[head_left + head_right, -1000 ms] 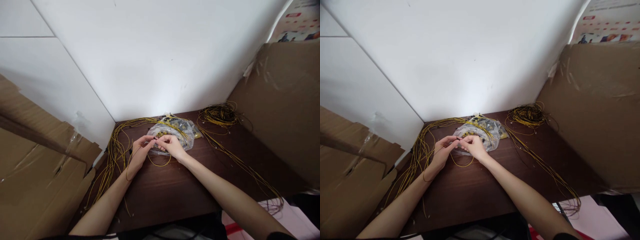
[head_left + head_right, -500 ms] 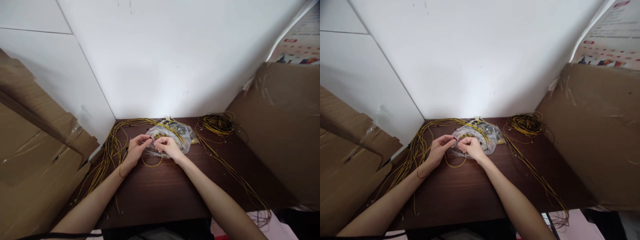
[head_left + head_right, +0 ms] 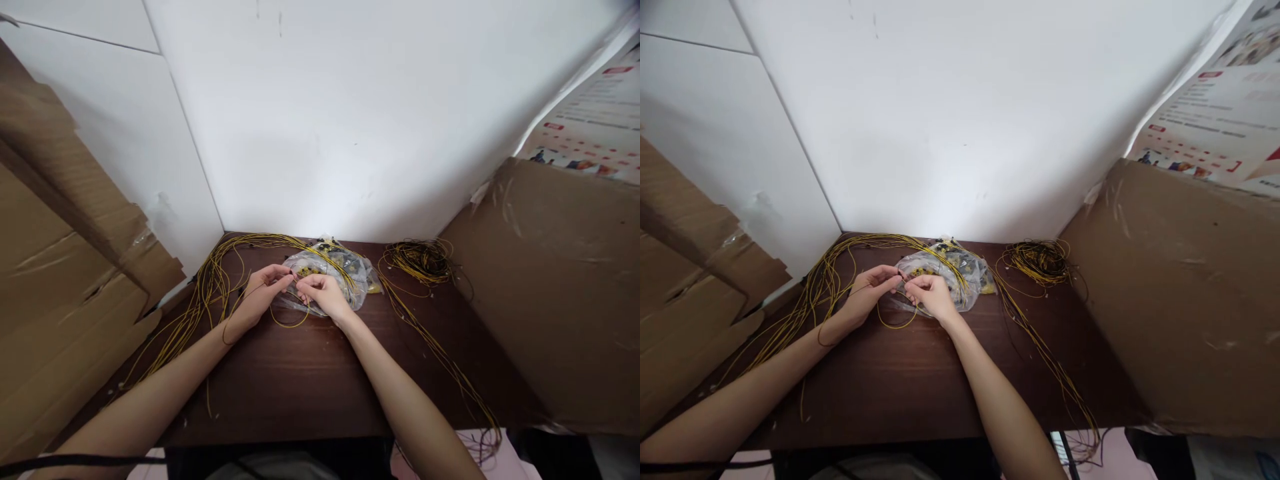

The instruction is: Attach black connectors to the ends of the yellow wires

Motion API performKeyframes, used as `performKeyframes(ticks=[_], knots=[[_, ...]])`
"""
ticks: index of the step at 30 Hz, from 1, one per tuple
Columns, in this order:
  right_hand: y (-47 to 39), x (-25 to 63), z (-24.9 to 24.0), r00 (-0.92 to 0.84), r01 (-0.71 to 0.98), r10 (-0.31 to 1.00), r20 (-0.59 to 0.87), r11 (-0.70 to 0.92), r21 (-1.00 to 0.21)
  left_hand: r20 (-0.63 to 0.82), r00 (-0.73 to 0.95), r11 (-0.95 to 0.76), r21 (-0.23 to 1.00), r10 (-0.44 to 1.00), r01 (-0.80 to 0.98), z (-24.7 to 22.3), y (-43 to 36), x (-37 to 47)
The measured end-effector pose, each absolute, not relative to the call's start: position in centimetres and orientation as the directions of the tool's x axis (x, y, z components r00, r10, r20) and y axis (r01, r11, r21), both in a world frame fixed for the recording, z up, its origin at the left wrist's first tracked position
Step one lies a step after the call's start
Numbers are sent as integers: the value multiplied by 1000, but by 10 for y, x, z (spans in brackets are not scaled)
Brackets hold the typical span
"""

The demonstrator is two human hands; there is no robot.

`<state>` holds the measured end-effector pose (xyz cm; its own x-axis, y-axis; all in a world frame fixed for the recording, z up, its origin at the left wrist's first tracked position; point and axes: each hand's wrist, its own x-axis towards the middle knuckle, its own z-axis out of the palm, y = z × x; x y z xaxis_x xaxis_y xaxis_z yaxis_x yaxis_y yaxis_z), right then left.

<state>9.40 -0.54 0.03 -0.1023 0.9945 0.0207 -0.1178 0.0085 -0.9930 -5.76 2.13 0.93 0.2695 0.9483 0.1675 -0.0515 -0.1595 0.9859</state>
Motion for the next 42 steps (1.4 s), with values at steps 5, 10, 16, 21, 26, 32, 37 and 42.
performKeyframes(ticks=[5, 10, 16, 21, 26, 32, 37, 42], knots=[[-6, 95, 2, -91, -84, 995, 34, 26, -996, 167, 268, -160, 986, 949, -50, 12, 20, -57], [-7, 94, 3, -117, -78, 992, 53, 44, -996, 168, 342, -196, 979, 924, 49, 12, 19, -56], [-5, 91, 1, -81, -137, 996, 28, 17, -990, 165, 314, -192, 980, 935, 58, 15, 18, -56], [-5, 89, -1, -40, -118, 999, 28, 23, -993, 174, 239, -173, 985, 955, -25, 17, 19, -56], [-4, 89, -2, -7, -86, 999, 49, 48, -995, 179, 193, -168, 983, 965, -73, 15, 20, -55], [-3, 89, -5, -7, -47, 997, 72, 72, -996, 195, 211, -203, 979, 958, 16, 17, 15, -53], [-2, 89, -7, -21, -12, 996, 88, 87, -996, 195, 246, -218, 973, 949, 71, 17, 14, -52], [-2, 88, -6, -8, 91, 992, 128, 128, -987, 205, 212, -220, 974, 956, 52, 19, 13, -53]])
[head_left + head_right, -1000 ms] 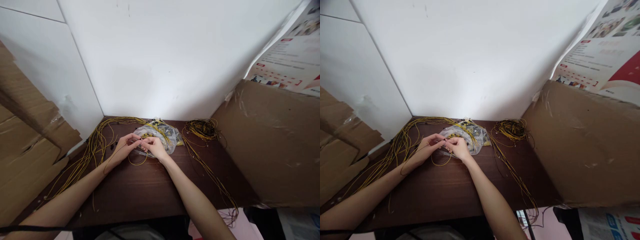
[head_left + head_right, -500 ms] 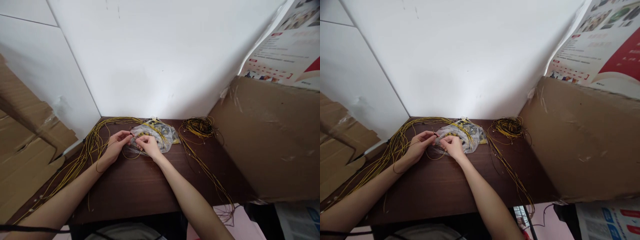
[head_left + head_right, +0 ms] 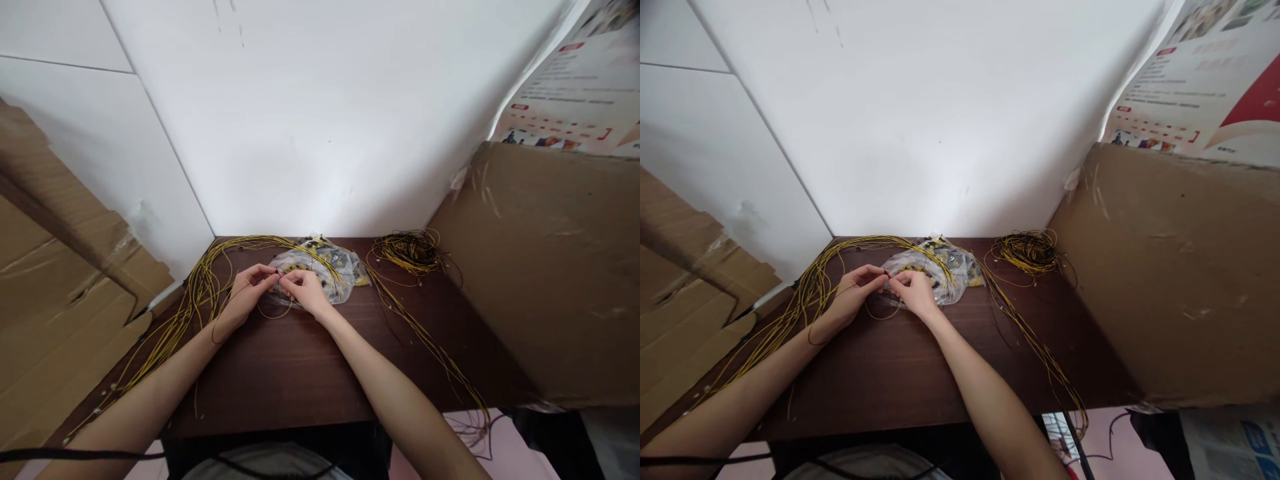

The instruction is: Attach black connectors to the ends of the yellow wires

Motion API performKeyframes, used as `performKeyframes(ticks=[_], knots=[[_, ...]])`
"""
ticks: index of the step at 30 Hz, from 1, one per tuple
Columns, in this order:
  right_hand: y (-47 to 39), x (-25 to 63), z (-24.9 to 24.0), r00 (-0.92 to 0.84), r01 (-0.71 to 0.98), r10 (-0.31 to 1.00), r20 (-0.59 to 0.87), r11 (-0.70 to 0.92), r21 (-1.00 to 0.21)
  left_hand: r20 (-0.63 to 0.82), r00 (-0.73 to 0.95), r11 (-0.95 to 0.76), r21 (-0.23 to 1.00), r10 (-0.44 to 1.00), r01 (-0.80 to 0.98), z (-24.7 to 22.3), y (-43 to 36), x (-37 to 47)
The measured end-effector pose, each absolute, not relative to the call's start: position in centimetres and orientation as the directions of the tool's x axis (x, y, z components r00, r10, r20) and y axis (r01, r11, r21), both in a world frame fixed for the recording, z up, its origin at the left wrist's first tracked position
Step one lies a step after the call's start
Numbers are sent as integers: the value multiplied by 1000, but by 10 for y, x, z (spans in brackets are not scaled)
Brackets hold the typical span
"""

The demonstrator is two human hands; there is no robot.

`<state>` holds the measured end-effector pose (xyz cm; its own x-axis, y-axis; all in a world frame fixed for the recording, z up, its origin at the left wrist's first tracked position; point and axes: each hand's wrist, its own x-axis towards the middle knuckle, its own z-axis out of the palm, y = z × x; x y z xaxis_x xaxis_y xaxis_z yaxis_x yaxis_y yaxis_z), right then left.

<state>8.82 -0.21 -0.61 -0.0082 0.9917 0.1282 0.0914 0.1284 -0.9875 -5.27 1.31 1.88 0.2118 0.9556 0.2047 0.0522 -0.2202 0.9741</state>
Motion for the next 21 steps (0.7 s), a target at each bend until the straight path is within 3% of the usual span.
performKeyframes(ticks=[6, 11, 21], knots=[[-6, 84, -5, 38, 188, 989, 142, 133, -973, 166, 175, -155, 985, 970, -78, 17, 16, -55], [-7, 80, -7, 137, 108, 984, 117, 102, -989, 148, 166, -122, 980, 975, -155, 16, 18, -56], [-7, 81, -7, 120, 108, 986, 117, 104, -989, 183, 284, -197, 980, 941, 20, 12, 15, -56]])
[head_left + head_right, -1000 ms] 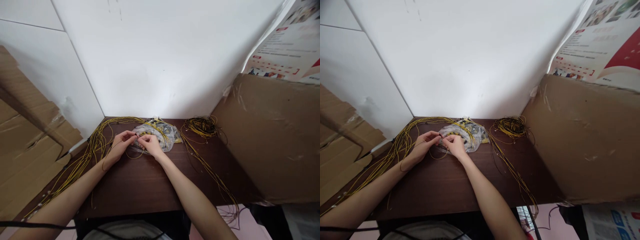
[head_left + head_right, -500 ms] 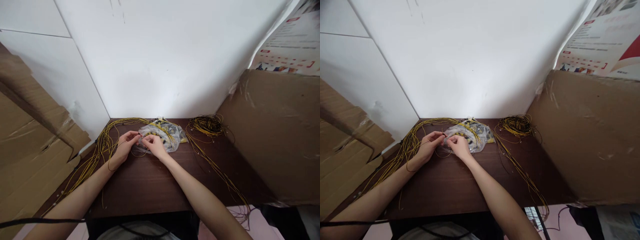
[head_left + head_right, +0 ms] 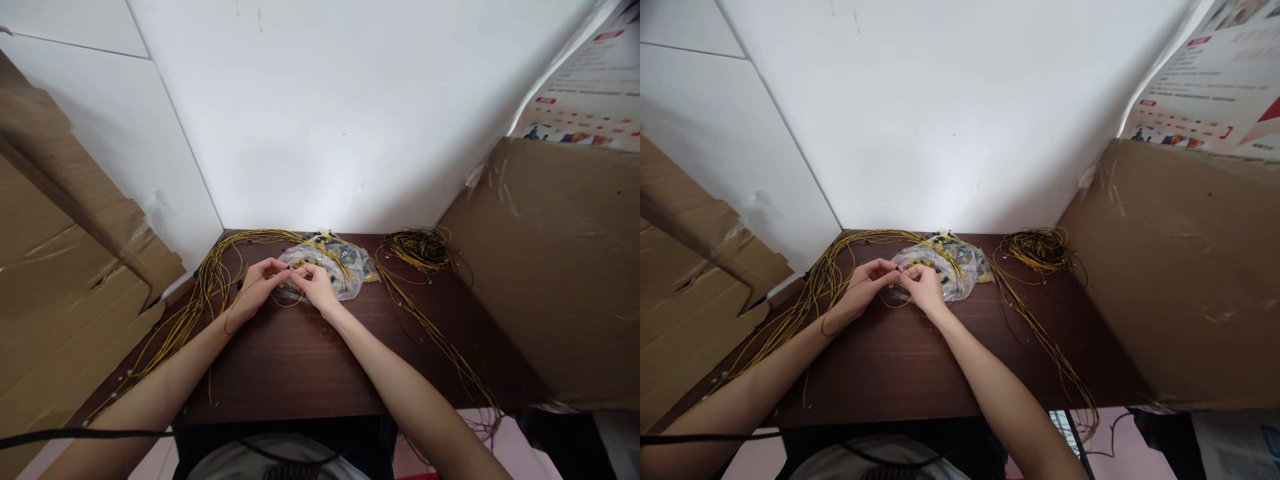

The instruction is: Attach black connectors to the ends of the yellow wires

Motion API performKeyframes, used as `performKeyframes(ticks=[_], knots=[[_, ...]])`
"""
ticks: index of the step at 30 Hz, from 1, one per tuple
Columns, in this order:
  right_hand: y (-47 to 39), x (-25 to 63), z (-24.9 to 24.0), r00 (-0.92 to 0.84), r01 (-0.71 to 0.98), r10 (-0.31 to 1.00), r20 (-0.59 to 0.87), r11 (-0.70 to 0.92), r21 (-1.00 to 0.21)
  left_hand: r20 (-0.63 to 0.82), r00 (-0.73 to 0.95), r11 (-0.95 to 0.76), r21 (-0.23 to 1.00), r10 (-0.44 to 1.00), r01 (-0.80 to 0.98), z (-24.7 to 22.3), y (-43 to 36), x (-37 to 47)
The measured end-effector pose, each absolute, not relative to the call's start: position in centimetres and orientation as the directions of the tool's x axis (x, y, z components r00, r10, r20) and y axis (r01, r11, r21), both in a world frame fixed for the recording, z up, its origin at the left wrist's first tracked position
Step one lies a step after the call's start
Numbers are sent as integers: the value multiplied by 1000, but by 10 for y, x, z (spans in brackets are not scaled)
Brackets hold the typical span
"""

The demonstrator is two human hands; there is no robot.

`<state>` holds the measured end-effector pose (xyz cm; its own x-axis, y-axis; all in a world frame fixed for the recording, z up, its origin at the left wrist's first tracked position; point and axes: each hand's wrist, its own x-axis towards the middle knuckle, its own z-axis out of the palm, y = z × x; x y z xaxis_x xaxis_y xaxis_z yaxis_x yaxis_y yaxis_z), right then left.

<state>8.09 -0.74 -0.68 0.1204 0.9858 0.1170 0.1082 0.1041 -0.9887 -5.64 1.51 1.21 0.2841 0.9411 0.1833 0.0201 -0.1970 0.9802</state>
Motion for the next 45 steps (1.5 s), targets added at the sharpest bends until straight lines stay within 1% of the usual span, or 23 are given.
performKeyframes(ticks=[5, 8, 10, 17, 20, 22, 26, 30, 37, 42, 45], knots=[[-8, 80, -3, 110, 30, 988, 105, 102, -994, 169, 214, -156, 985, 962, -75, 14, 16, -55], [-8, 80, -1, 111, -40, 991, 70, 75, -996, 154, 171, -128, 980, 973, -151, 13, 19, -55], [-8, 80, 0, 102, -74, 994, 49, 57, -996, 146, 161, -119, 978, 976, -170, 12, 20, -56], [-7, 80, -4, 99, -8, 992, 77, 78, -997, 163, 223, -162, 987, 961, -26, 14, 13, -53], [-7, 80, -3, 98, -22, 992, 78, 80, -997, 165, 216, -162, 986, 962, -29, 15, 13, -53], [-8, 80, -2, 85, -44, 994, 72, 76, -996, 162, 205, -152, 986, 965, -63, 15, 14, -53], [-10, 79, 2, 74, -90, 996, 58, 64, -994, 131, 172, -97, 976, 976, -193, 14, 18, -55], [-10, 79, 1, 69, -86, 997, 42, 48, -995, 89, 131, -52, 964, 987, -262, 15, 19, -56], [-8, 79, -2, 34, -32, 996, 82, 83, -996, 108, 152, -70, 969, 983, -239, 14, 19, -57], [-9, 80, -3, 59, 2, 994, 88, 88, -996, 142, 208, -115, 984, 968, -134, 13, 18, -56], [-9, 81, -6, 41, 45, 990, 135, 133, -990, 153, 252, -136, 987, 956, -82, 11, 17, -56]])
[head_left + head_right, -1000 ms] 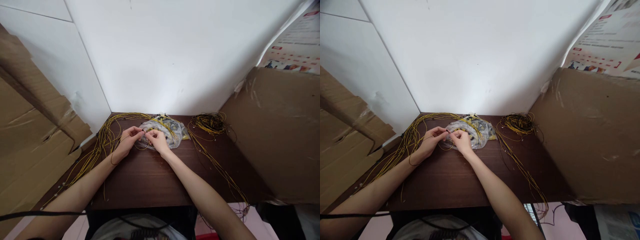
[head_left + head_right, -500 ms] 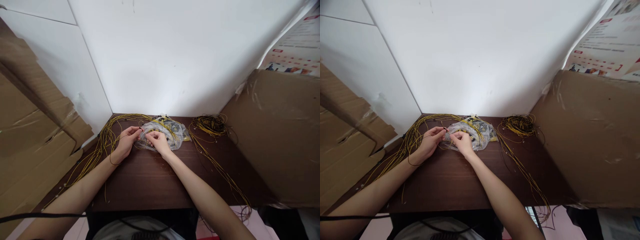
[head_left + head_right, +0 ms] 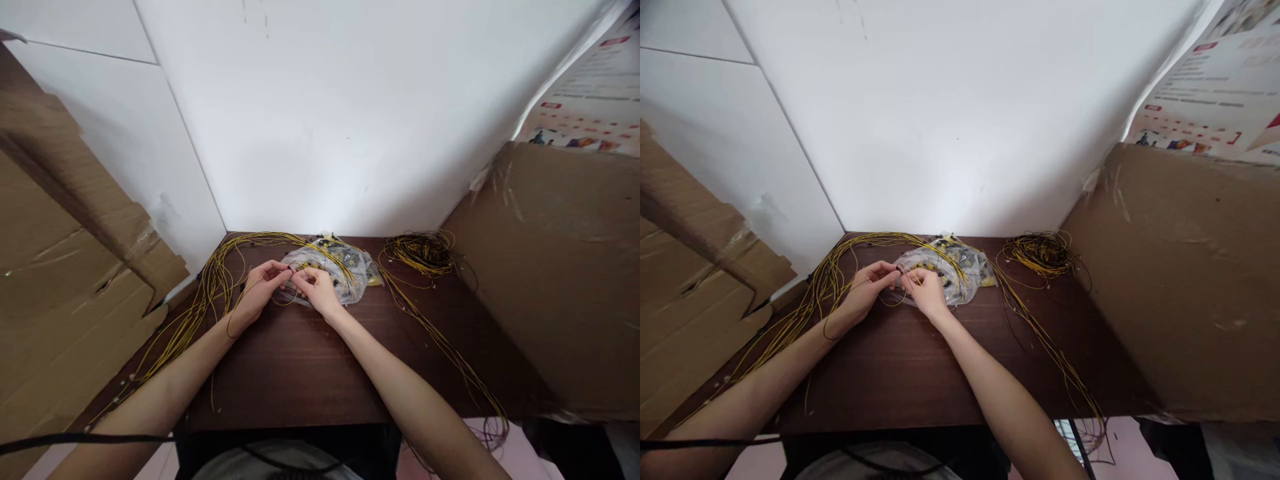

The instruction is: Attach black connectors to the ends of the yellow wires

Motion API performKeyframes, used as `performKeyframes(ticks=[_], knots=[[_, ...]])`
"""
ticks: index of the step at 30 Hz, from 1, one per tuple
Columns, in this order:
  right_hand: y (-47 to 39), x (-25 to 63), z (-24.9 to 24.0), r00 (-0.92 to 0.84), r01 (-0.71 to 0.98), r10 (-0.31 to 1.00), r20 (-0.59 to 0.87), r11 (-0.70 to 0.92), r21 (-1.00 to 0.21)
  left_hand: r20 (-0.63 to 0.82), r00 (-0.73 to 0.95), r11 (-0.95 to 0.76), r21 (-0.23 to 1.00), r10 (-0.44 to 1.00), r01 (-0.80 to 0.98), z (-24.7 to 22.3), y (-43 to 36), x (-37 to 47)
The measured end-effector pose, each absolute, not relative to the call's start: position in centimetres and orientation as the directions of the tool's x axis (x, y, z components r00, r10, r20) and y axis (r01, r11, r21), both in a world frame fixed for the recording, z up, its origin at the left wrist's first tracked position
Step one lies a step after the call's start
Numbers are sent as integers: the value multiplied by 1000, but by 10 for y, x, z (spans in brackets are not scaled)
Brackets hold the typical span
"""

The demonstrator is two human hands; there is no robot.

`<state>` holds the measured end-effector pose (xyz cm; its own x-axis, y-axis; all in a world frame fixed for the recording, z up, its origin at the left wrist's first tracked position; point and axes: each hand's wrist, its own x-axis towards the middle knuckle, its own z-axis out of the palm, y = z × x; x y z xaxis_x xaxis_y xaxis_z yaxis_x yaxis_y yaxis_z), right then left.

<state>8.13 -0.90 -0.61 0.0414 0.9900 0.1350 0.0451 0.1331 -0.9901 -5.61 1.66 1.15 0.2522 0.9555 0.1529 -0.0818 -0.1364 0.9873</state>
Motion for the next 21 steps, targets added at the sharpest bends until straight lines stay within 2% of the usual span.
performKeyframes(ticks=[3, 9, 21], knots=[[-9, 82, -7, 21, 66, 986, 168, 166, -984, 156, 272, -143, 987, 949, -67, 10, 16, -57], [-10, 79, 0, 38, 2, 995, 91, 91, -996, 163, 261, -150, 986, 952, -68, 10, 17, -58], [-9, 79, -1, 40, 25, 994, 107, 106, -994, 190, 211, -184, 982, 959, -47, 17, 14, -54]])
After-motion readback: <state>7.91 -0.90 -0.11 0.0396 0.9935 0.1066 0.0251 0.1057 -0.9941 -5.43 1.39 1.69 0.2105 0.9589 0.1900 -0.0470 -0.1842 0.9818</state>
